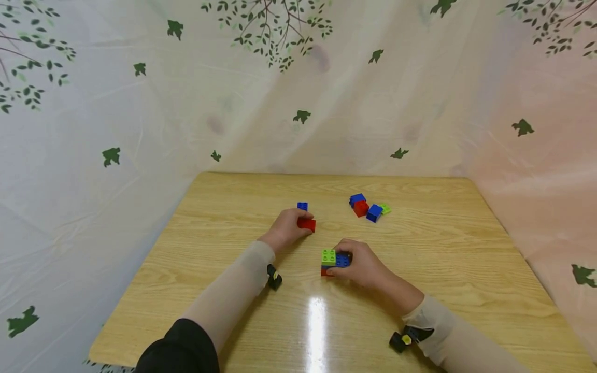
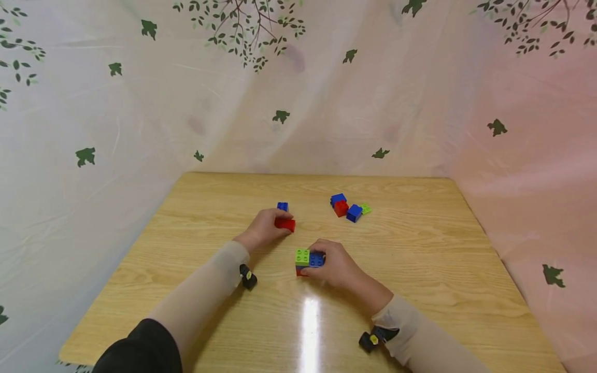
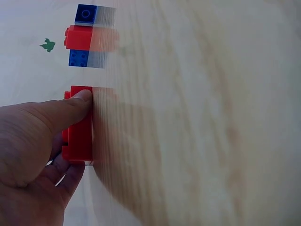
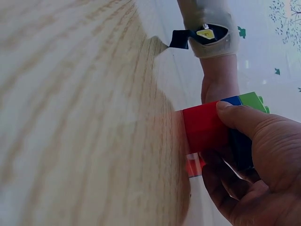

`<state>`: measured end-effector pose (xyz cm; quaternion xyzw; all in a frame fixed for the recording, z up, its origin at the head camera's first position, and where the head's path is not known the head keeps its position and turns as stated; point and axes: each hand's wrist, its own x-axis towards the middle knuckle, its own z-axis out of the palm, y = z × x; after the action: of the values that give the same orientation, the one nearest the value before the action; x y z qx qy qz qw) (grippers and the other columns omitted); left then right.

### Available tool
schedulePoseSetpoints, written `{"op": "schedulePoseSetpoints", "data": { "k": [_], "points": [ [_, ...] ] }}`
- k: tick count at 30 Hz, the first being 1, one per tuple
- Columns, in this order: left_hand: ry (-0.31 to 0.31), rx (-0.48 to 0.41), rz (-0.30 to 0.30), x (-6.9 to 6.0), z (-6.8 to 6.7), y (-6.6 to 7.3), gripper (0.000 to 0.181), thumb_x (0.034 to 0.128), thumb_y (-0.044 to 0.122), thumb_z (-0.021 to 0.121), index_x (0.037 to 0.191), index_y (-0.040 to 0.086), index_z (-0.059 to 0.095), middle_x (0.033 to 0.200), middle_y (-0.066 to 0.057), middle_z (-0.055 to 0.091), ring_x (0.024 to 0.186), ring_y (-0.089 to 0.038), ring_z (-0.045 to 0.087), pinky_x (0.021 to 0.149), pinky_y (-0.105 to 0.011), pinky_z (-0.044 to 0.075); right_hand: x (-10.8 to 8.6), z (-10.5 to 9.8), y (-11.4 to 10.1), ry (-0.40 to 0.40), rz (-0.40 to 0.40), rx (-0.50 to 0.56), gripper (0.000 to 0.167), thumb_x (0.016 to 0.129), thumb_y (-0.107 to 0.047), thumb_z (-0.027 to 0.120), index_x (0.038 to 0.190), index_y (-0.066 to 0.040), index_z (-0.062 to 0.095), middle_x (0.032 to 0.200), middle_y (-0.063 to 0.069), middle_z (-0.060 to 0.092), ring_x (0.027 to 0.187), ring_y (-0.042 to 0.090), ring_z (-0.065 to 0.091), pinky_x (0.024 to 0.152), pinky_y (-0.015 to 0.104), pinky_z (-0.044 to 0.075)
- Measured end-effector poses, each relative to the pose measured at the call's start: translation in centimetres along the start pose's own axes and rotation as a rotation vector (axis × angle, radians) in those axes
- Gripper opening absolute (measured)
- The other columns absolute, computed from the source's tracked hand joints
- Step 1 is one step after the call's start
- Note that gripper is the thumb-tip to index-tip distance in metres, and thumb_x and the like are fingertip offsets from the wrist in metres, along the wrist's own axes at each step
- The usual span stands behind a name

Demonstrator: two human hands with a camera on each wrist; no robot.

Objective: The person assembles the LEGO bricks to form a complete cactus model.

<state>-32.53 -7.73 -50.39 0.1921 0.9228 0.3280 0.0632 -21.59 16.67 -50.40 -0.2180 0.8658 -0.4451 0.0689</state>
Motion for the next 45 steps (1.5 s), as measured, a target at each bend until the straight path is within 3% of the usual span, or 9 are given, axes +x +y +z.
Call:
{"op": "schedulePoseSetpoints", "data": {
  "k": [9,21,40,45],
  "points": [
    [-0.003,0.003,0.003,0.1,-0.1,-0.2,0.039,0.0922,0.020,0.084,0.129,0.013,0.074,0.131,-0.008,0.069,0.117,-0.024,0.062,0.105,-0.040,0.053,0.0,-0.1,0.1,0.002,-0.013,0.004,0.035,0.083,-0.029,0.092,0.111,-0.017,0.075,0.105,-0.006,0.066,0.094,0.017,0.062,0.083,0.030,0.055],
    [0.038,0.020,0.030,-0.5,-0.6,-0.3,0.037,0.0900,0.023,0.086,0.125,0.014,0.076,0.127,-0.007,0.070,0.115,-0.024,0.064,0.103,-0.039,0.053,0.1,-0.1,0.2,-0.003,-0.026,-0.012,0.035,0.084,-0.029,0.092,0.112,-0.017,0.075,0.105,-0.007,0.065,0.093,0.017,0.061,0.082,0.030,0.055],
    [0.051,-0.142,-0.002,-2.9,-1.0,0.6,0.041,0.0898,0.026,0.086,0.129,0.021,0.073,0.128,-0.001,0.067,0.111,-0.021,0.062,0.098,-0.040,0.057,0.2,-0.1,0.3,-0.008,-0.023,-0.049,0.037,0.084,-0.032,0.091,0.113,-0.017,0.074,0.106,-0.008,0.065,0.093,0.016,0.060,0.084,0.031,0.055],
    [0.065,-0.170,0.017,-3.5,-1.3,1.0,0.039,0.0911,0.024,0.085,0.128,0.020,0.073,0.128,-0.001,0.068,0.112,-0.021,0.062,0.100,-0.040,0.056,0.3,0.0,0.4,-0.013,-0.018,-0.052,0.038,0.084,-0.034,0.091,0.114,-0.017,0.074,0.106,-0.007,0.064,0.094,0.016,0.060,0.085,0.032,0.055]
  ]
}}
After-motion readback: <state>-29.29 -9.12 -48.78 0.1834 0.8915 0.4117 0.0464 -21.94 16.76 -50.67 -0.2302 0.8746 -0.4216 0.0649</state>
